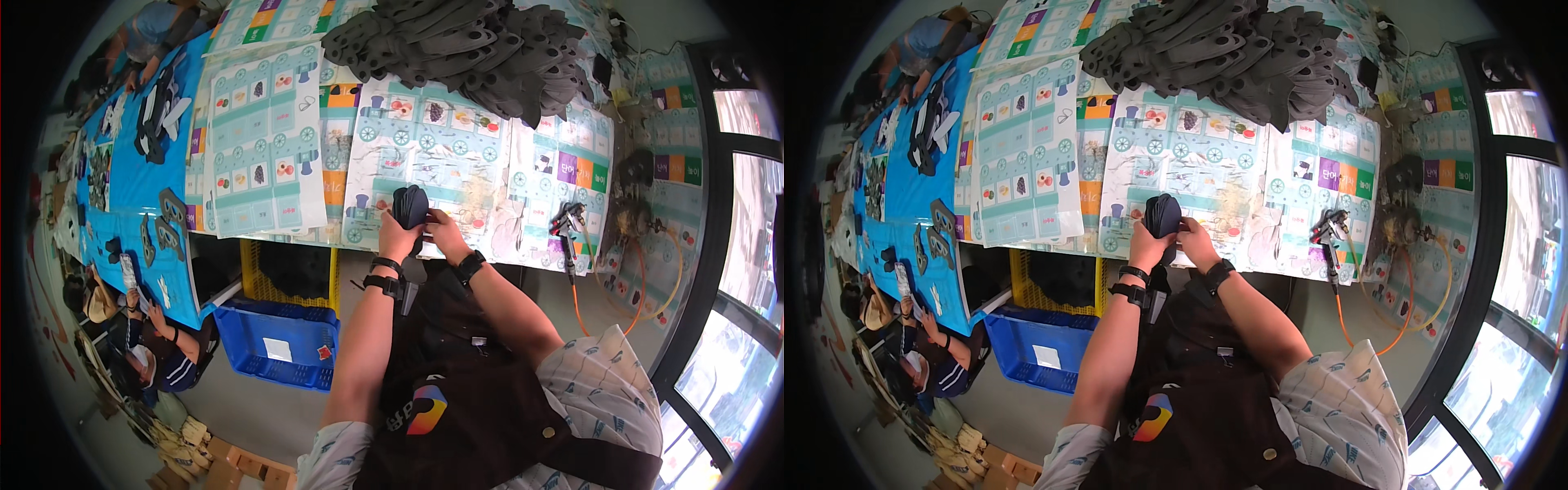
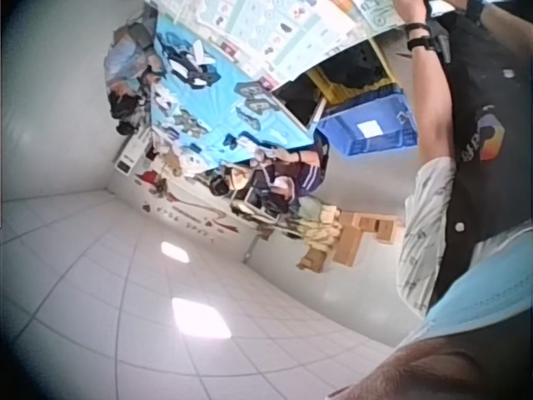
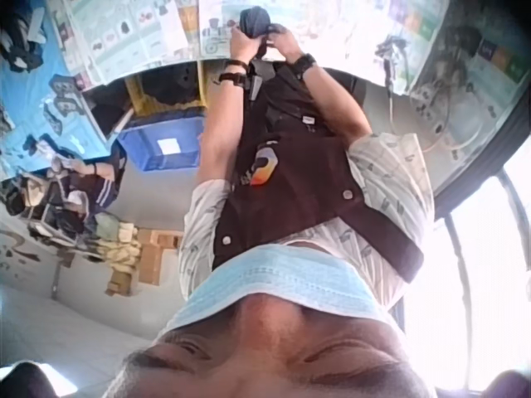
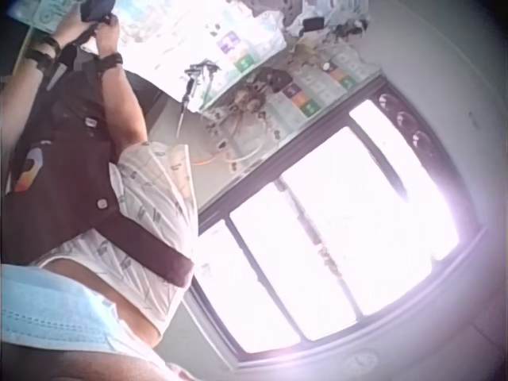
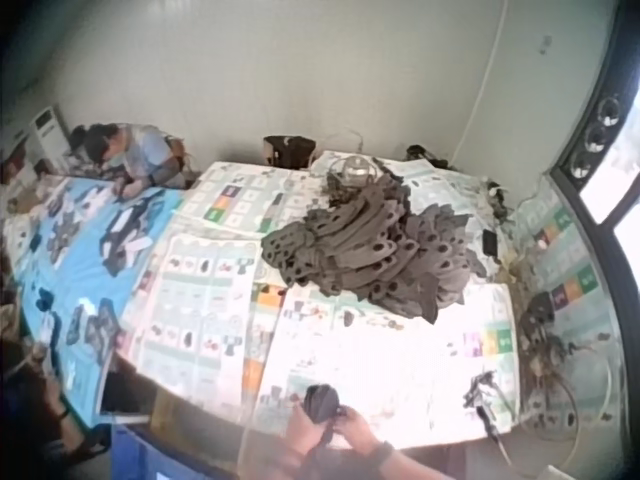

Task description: Applying adhesive to shoe components using a glue applicator tool.

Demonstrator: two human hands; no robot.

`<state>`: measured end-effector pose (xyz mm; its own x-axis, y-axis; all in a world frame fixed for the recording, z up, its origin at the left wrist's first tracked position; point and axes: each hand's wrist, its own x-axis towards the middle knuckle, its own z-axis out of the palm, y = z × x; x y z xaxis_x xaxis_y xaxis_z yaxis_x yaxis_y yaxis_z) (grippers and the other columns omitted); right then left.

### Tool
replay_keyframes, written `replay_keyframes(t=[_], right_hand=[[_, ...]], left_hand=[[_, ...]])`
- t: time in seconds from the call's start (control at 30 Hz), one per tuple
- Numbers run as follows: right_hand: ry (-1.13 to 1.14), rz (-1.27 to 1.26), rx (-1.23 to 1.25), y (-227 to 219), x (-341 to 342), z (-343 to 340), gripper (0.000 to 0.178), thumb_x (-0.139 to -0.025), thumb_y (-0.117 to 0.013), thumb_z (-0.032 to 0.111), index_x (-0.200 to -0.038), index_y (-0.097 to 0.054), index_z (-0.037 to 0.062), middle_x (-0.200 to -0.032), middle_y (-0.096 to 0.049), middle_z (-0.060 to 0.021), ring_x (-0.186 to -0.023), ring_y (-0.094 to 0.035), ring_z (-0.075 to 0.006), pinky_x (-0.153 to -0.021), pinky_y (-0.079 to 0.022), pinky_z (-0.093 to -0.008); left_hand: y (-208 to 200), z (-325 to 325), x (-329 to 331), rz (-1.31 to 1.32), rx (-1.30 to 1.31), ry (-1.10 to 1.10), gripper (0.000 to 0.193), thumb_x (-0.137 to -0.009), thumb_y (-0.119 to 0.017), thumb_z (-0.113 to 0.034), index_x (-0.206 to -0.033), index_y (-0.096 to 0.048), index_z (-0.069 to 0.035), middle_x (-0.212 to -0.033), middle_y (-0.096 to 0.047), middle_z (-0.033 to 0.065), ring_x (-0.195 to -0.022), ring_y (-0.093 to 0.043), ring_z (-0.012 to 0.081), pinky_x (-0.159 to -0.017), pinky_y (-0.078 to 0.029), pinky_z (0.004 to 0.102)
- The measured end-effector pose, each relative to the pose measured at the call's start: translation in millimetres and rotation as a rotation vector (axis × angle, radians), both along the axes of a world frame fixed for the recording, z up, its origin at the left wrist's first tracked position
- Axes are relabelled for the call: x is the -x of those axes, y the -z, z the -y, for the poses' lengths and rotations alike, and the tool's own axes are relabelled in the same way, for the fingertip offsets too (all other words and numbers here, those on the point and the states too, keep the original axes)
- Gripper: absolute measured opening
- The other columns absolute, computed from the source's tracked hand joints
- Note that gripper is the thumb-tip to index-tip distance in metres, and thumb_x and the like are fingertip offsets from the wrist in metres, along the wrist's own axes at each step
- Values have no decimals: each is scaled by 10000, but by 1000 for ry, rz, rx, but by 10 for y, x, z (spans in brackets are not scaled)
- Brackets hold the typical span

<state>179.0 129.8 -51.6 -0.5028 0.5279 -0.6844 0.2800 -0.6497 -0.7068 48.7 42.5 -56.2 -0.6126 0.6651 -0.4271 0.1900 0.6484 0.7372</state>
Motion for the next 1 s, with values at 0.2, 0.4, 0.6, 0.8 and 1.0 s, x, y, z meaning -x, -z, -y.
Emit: replay_keyframes(t=[0.2, 0.4, 0.6, 0.8, 1.0], right_hand=[[153, -132, -75, -20, -152, -225, 624, -965, -680, 113, -1531, -450, -15, -1427, -547, -145, -1266, -573, -264, -1065, -509, -378], [-216, -19, -941, -96, 351, -209, 494, -983, -716, 179, -1428, -557, 35, -1483, -537, -181, -1394, -524, -362, -1150, -438, -424], [-228, -46, -1116, 155, 493, -172, 300, -869, -830, 208, -1100, -727, 46, -1229, -654, -145, -1205, -605, -368, -1025, -515, -448], [-268, 59, -1260, 161, 634, -358, 283, -835, -844, 175, -1076, -745, 64, -1135, -662, -119, -1106, -614, -360, -938, -532, -443], [-445, 135, -1456, 103, 754, -256, 302, -942, -722, 189, -1225, -731, 82, -1358, -586, -169, -1279, -538, -425, -1071, -477, -500]], left_hand=[[-696, -270, -246, -696, 183, 258, 475, -910, -715, -182, -1323, -538, -28, -1244, -638, 146, -1093, -648, 354, -1001, -502, 536], [-226, -21, -17, -838, 91, 337, 700, -815, -828, -170, -1446, -530, -108, -1293, -580, 66, -1264, -550, 305, -1178, -366, 586], [111, 189, 120, -530, -273, 22, 866, -714, -883, -91, -1477, -474, -103, -1345, -544, 143, -1305, -508, 396, -1192, -327, 637], [188, 184, 245, -337, -378, -8, 806, -788, -844, -114, -1490, -455, -36, -1440, -501, 198, -1356, -455, 448, -1149, -359, 571], [442, 150, 113, -393, -494, -243, 378, -1009, -656, -156, -1353, -603, -9, -1324, -634, 175, -1225, -589, 402, -1071, -462, 501]])
